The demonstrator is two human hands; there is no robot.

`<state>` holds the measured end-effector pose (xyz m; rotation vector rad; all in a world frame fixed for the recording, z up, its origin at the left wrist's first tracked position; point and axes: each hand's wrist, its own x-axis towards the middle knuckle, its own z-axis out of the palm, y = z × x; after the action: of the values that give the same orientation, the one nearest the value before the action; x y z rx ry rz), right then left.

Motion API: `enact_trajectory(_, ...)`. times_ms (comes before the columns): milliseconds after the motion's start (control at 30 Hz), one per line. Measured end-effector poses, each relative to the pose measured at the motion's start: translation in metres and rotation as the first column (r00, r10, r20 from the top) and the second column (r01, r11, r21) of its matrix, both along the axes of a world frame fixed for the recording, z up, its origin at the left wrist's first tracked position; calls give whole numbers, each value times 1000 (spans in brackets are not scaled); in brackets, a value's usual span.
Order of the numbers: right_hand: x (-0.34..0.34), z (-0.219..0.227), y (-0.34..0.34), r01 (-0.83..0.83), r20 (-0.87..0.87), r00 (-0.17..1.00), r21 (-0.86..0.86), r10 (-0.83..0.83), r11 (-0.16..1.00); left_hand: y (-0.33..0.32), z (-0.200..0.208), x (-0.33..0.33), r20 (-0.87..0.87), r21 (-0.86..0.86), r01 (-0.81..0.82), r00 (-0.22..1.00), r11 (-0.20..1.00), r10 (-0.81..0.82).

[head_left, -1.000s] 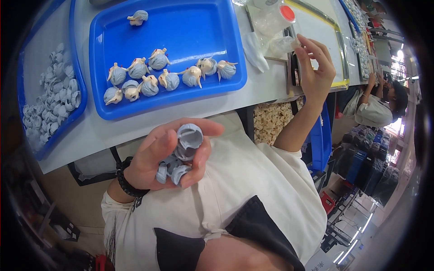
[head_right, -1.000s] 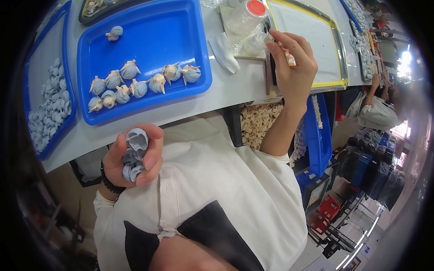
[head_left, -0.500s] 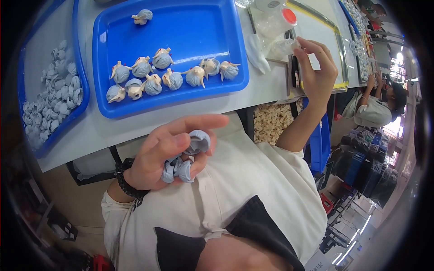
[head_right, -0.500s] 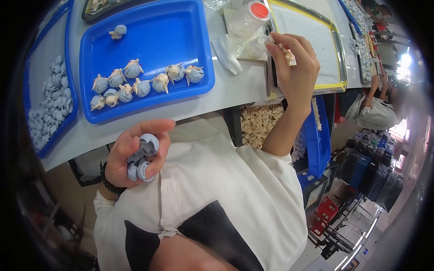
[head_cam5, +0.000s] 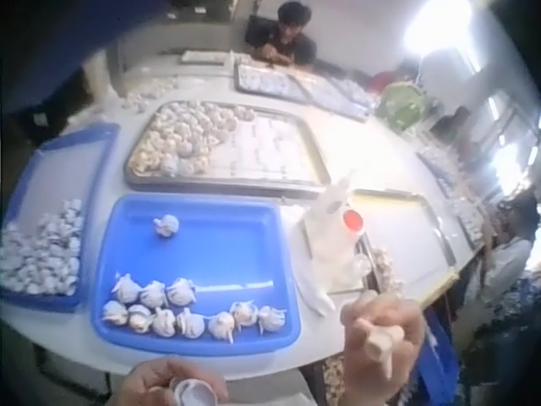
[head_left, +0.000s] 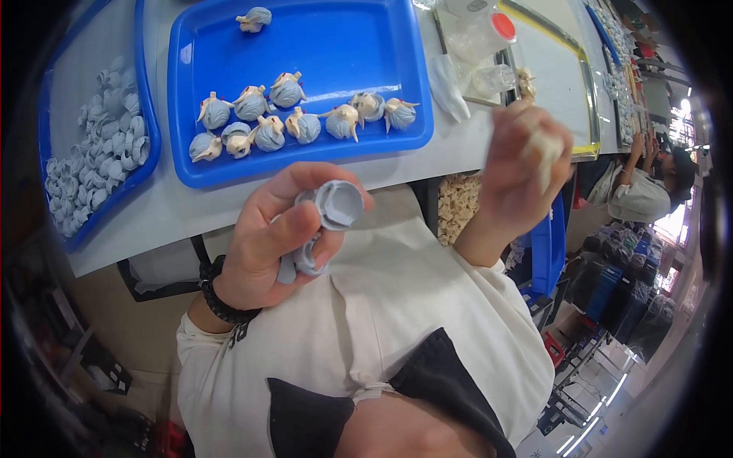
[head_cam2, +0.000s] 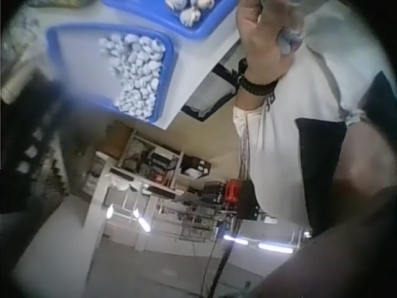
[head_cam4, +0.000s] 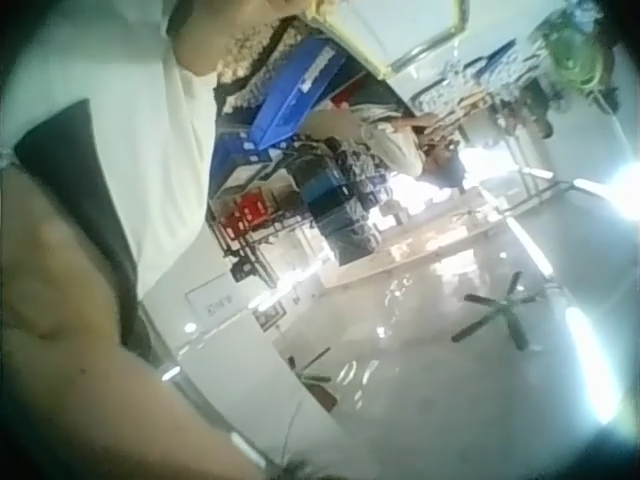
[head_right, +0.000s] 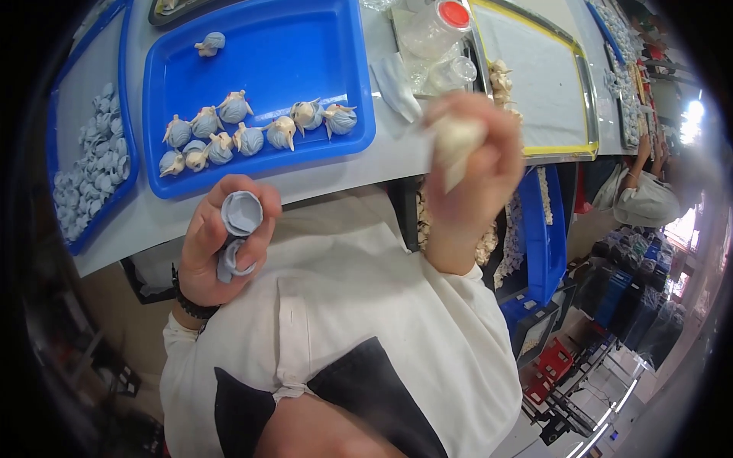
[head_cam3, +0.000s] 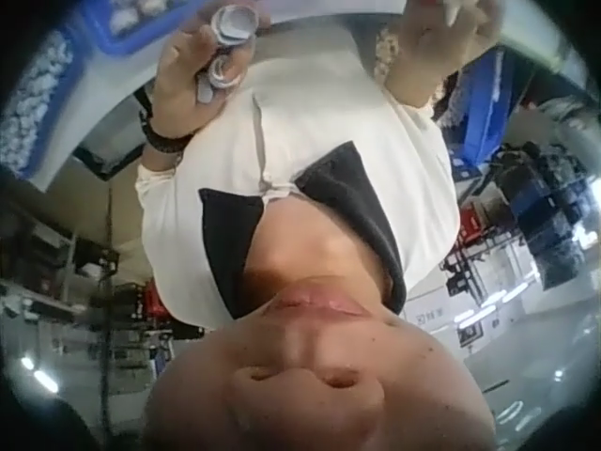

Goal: The person assembles small plastic figurines by hand, securing the assembly parts with glue from a bottle.

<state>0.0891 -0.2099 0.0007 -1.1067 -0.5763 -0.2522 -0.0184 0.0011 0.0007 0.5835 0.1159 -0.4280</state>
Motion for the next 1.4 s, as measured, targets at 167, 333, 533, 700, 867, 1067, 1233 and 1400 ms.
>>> enact_trajectory(167, -22, -2, 43, -265, 126, 951, -131, 281, 955, -4, -1, -2, 16, 99, -86, 996, 991, 85)
enact_trajectory(333, -19, 9, 47, -84, 307, 925, -410, 224, 908, -2, 1, -3, 63, 287, -132, 991, 949, 119)
enact_trajectory(533, -14, 20, 43, 63, 408, 864, -670, 295, 740, -5, 0, -5, -2, 315, -135, 990, 939, 142)
enact_trajectory(700, -18, 23, 42, 92, 447, 837, -681, 314, 726, -2, -5, -5, 82, 322, -125, 991, 939, 103)
enact_trajectory(867, -25, 17, 53, 233, 546, 801, -661, 245, 713, -2, -3, -7, -8, 239, -96, 995, 966, 100)
enact_trajectory(1067, -23, 12, 55, 249, 558, 784, -685, 273, 684, 0, -2, -6, -43, 257, -21, 999, 966, 33)
enact_trajectory(1233, 13, 10, 62, 242, 494, 829, -741, 264, 626, 1, -4, -4, -76, -36, -46, 996, 998, 43)
enact_trajectory(1400, 26, -12, 81, 507, 580, 811, -765, 82, 397, 8, -13, -1, -144, -456, -82, 989, 886, 17)
